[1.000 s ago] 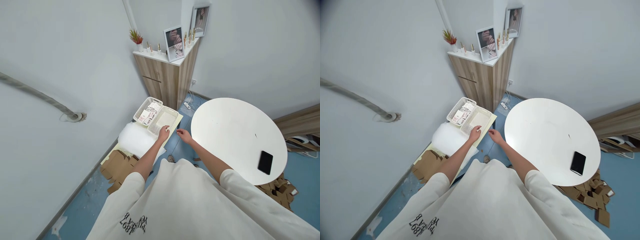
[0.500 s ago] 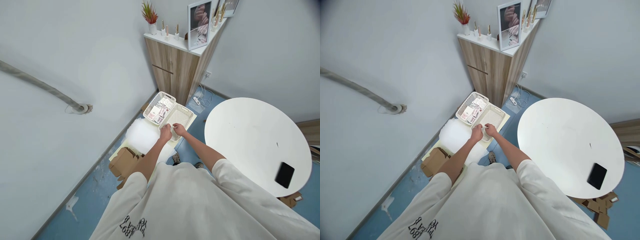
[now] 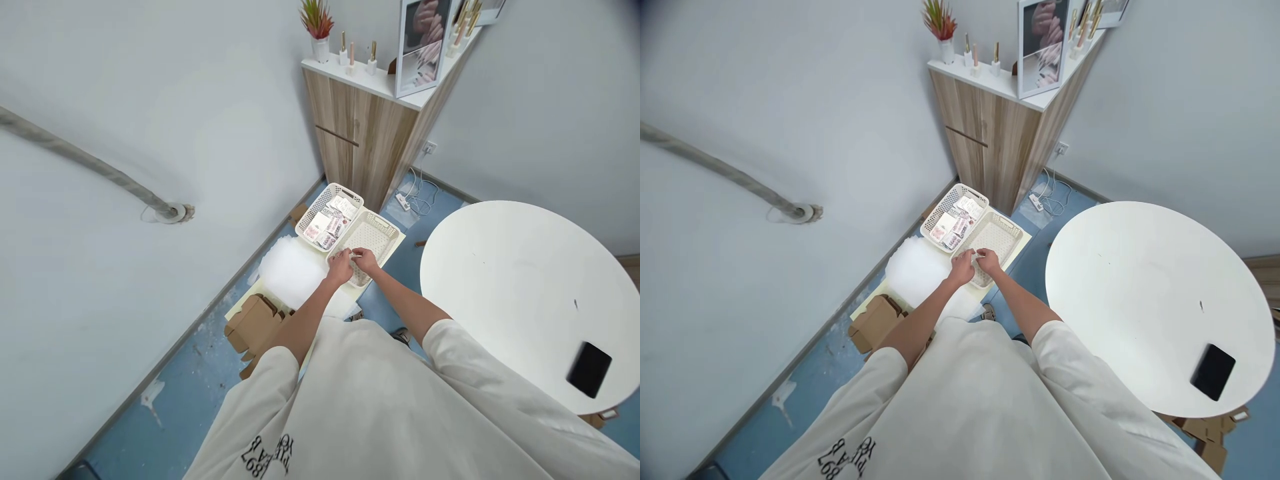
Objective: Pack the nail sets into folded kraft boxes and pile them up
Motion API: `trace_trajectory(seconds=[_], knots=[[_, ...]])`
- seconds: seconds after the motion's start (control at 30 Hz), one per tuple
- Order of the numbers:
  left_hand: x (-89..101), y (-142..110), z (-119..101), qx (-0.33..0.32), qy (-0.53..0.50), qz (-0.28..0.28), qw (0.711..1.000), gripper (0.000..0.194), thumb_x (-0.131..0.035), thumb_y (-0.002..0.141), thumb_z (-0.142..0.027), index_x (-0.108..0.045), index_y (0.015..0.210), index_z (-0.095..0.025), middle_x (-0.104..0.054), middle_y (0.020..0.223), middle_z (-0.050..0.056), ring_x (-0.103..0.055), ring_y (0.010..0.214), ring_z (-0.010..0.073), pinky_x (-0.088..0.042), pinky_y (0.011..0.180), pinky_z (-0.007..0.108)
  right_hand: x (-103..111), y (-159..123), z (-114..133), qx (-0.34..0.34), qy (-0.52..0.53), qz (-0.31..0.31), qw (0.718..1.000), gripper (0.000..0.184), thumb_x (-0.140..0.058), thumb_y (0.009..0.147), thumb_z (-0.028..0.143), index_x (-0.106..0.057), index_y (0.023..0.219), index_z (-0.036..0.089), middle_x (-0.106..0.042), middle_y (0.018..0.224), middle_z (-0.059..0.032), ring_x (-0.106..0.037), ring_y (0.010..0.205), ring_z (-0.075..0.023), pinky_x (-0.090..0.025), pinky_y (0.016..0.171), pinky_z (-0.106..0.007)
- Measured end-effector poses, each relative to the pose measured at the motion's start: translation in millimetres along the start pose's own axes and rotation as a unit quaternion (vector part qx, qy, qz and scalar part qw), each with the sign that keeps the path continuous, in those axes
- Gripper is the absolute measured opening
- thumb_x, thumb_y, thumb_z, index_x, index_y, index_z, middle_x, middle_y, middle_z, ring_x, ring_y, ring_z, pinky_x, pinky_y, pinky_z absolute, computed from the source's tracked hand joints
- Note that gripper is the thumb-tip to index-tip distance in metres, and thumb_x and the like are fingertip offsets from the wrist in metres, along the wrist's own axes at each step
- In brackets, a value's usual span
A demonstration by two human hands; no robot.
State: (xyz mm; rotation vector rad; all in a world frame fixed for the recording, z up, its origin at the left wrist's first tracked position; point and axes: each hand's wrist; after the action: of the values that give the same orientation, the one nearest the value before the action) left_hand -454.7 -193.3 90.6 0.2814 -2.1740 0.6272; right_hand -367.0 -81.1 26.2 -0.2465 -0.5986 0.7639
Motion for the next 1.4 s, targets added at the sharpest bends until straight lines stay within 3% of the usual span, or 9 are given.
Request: trace_trajectory(seconds=[0.27,0.4,0.53,0.7,0.9,1.03,1.4], knots=[[-5.2,0.5,4.2,-0.044,-0.048,-0.018,0.998,0.072,-0.047,0.078,-0.001,-0.039,0.147,-0.02,-0.051,0.149,0.012,-0.042,0.142,0.0282,-0.031,0.116,0.049,9.1,-6.9,6.8,0.019,-0.065,-0.07,0.995,0.017,-0.065,0.08,0.025,-0.073,0.095,0.021,-0.075,0.101,-0.0045,-0.069,0.095,-0.0205,-0.051,0.093,-0.034],[-6.3,-0.8,2.6,-0.068,-0.1,-0.08,0.989,0.072,-0.046,0.077,0.0,-0.041,0.146,-0.02,-0.044,0.154,0.012,-0.04,0.144,0.0273,-0.035,0.116,0.049,20.8,-11.6,12.0,0.03,-0.058,-0.082,0.995,0.017,-0.062,0.083,0.026,-0.072,0.095,0.021,-0.075,0.1,-0.0049,-0.069,0.091,-0.0202,-0.051,0.091,-0.034],[-7.9,5.6,-2.4,-0.05,-0.154,-0.145,0.976,0.072,-0.047,0.077,0.001,-0.041,0.147,-0.019,-0.045,0.152,0.012,-0.04,0.144,0.027,-0.035,0.118,0.047,39.6,-19.8,18.8,0.039,-0.029,-0.099,0.994,0.018,-0.06,0.084,0.029,-0.071,0.096,0.021,-0.075,0.099,-0.0051,-0.068,0.089,-0.02,-0.052,0.088,-0.034],[-17.9,19.1,-24.7,-0.041,-0.203,-0.133,0.969,0.071,-0.047,0.079,0.0,-0.042,0.147,-0.018,-0.052,0.147,0.014,-0.046,0.139,0.027,-0.037,0.118,0.046,75.4,-40.2,16.0,0.061,0.007,-0.127,0.99,0.023,-0.059,0.085,0.036,-0.071,0.099,0.022,-0.075,0.1,-0.0043,-0.068,0.086,-0.0194,-0.053,0.088,-0.034],[-34.5,22.7,-93.5,-0.09,-0.182,-0.097,0.974,0.066,-0.046,0.082,-0.002,-0.046,0.146,-0.017,-0.055,0.145,0.012,-0.049,0.137,0.0242,-0.036,0.119,0.041,137.7,-76.4,-16.9,0.071,0.044,-0.18,0.98,0.03,-0.058,0.087,0.043,-0.071,0.103,0.021,-0.076,0.1,-0.005,-0.069,0.089,-0.0199,-0.055,0.086,-0.032],[-59.6,19.2,-149.9,-0.108,-0.154,-0.044,0.981,0.066,-0.046,0.085,-0.005,-0.046,0.148,-0.022,-0.057,0.145,0.007,-0.05,0.136,0.0219,-0.038,0.118,0.038,185.0,-107.0,-53.3,0.057,0.058,-0.224,0.971,0.032,-0.057,0.088,0.045,-0.071,0.103,0.02,-0.075,0.105,-0.0055,-0.069,0.092,-0.0195,-0.055,0.086,-0.031],[-198.2,4.4,-298.8,-0.182,-0.139,0.083,0.97,0.064,-0.046,0.085,-0.006,-0.047,0.148,-0.019,-0.054,0.145,0.011,-0.054,0.131,0.0203,-0.043,0.113,0.035,320.0,-209.1,-188.3,-0.05,0.093,-0.281,0.954,0.025,-0.057,0.086,0.036,-0.072,0.101,0.022,-0.074,0.105,-0.0039,-0.068,0.092,-0.0188,-0.054,0.09,-0.034]])
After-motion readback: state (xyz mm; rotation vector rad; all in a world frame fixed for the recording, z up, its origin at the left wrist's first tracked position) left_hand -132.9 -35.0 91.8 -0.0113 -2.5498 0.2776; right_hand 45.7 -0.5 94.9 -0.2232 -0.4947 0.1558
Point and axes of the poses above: each hand's wrist, its own y-axis towards the middle knuckle, its own x-axis out of the back of the hand, z = x × y
